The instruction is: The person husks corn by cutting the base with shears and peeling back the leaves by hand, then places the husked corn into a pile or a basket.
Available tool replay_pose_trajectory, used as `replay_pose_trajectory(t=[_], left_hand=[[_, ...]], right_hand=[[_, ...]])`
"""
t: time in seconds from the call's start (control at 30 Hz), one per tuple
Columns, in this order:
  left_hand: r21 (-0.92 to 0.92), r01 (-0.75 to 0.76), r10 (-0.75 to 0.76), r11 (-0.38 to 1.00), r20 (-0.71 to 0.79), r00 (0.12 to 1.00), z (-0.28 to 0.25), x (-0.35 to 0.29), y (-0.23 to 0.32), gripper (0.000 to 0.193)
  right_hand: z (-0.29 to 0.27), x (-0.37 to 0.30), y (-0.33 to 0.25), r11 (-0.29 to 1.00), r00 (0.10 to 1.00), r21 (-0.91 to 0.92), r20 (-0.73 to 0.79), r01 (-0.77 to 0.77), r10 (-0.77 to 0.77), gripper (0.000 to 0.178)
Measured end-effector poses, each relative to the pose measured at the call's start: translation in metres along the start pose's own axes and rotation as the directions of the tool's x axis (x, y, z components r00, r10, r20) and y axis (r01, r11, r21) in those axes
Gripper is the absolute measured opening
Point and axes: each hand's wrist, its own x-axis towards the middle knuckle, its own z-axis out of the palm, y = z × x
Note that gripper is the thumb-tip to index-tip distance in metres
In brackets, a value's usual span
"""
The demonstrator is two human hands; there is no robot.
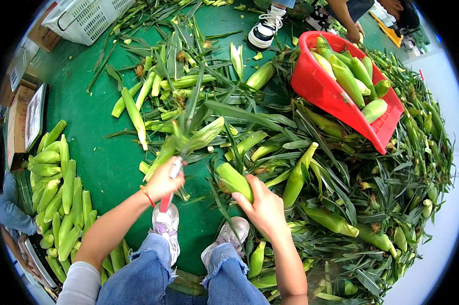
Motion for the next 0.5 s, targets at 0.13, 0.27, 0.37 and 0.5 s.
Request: replay_pose_trajectory(t=[0.13,0.27,0.37,0.5], left_hand=[[-0.122,-0.078,0.074,0.989,-0.039,0.997,0.003,-0.004,0.01,0.036],[-0.445,-0.161,0.169,0.881,-0.022,0.985,0.028,-0.026,0.062,0.043],[-0.435,-0.219,0.172,0.874,-0.144,0.974,0.032,-0.032,0.075,0.036],[-0.491,-0.119,0.074,0.863,-0.11,0.991,0.025,-0.033,0.084,0.035]], right_hand=[[0.009,-0.004,0.008,0.937,0.999,0.349,0.013,0.024,-0.031,0.057],[0.03,-0.006,0.012,0.929,0.991,0.345,-0.045,0.133,-0.125,0.057],[0.043,-0.01,-0.005,0.953,0.975,0.219,-0.123,0.211,-0.187,0.058],[0.045,-0.013,-0.015,0.966,0.928,-0.039,-0.27,0.255,-0.256,0.061]])
